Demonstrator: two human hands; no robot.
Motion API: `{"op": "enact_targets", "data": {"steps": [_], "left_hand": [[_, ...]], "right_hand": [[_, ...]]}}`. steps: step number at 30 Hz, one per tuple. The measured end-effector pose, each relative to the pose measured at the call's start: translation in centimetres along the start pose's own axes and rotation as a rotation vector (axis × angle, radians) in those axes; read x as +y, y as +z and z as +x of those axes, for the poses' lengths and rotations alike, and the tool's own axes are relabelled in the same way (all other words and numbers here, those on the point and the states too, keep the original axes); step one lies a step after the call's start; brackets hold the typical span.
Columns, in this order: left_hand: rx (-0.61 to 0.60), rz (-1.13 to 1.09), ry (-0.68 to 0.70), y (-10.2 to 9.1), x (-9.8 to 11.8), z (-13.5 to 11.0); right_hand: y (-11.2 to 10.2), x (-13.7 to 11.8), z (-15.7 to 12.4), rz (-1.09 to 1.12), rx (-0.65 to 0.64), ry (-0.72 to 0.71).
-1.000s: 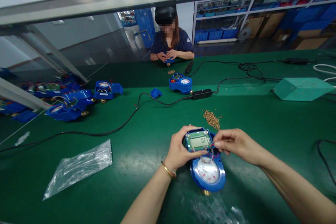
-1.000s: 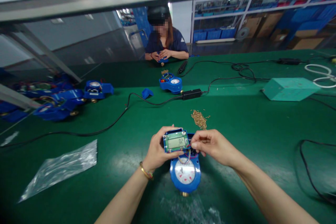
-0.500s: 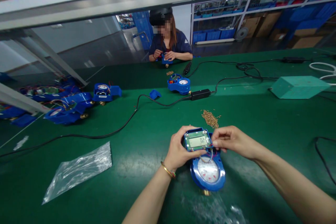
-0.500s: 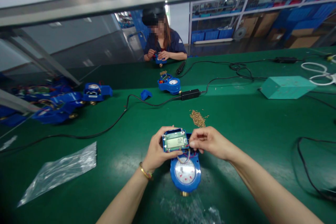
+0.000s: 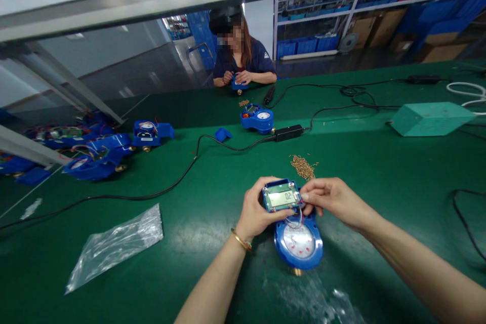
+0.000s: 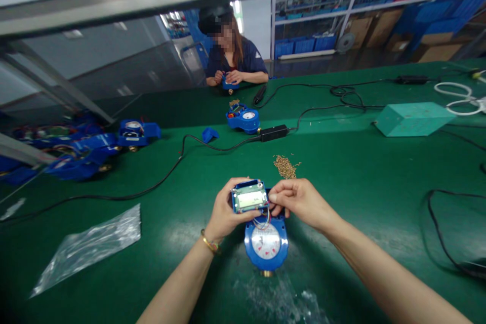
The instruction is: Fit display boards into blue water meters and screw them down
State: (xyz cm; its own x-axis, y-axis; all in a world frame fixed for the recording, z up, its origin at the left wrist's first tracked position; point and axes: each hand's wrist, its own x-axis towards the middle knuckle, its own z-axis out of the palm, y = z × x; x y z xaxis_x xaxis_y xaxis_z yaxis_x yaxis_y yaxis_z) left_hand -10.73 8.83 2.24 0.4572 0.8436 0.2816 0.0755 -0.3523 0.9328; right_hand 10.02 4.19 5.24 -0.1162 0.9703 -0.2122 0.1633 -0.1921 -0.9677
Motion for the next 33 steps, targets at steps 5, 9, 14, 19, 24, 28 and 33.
{"op": "enact_targets", "data": {"steps": [5, 9, 14, 19, 24, 28, 33], "left_hand": [[-0.007, -0.035, -0.022, 0.0, 0.0, 0.0], [-0.022, -0.06, -0.029, 0.0, 0.0, 0.1], [-0.004, -0.051, -0.018, 0.1, -0.1, -0.1], [0.045, -0.018, -0.018, 0.1, -0.3, -0.2], [0.063, 0.011, -0.004, 0.0, -0.2, -0.3], [0.071, 0.016, -0.006, 0.1, -0.2, -0.4], [0.072, 0.017, -0.014, 0.0, -0.1, -0.5]], "right_hand": [[0.3, 0.7, -0.6, -0.071, 0.026, -0.161], [0.3, 1.1, -1.4, -0.22, 0.024, -0.309], [1.8, 1.9, -2.3, -0.23, 0.221, -0.341], [4.4, 2.8, -3.0, -0.179, 0.475, -0.5], [5.6, 3.0, -3.1, -0.274, 0.502, -0.605], [6.0, 2.9, -2.9, -0.19, 0.534, -0.51], [6.5, 2.9, -2.7, -0.072, 0.553, -0.412]]}}
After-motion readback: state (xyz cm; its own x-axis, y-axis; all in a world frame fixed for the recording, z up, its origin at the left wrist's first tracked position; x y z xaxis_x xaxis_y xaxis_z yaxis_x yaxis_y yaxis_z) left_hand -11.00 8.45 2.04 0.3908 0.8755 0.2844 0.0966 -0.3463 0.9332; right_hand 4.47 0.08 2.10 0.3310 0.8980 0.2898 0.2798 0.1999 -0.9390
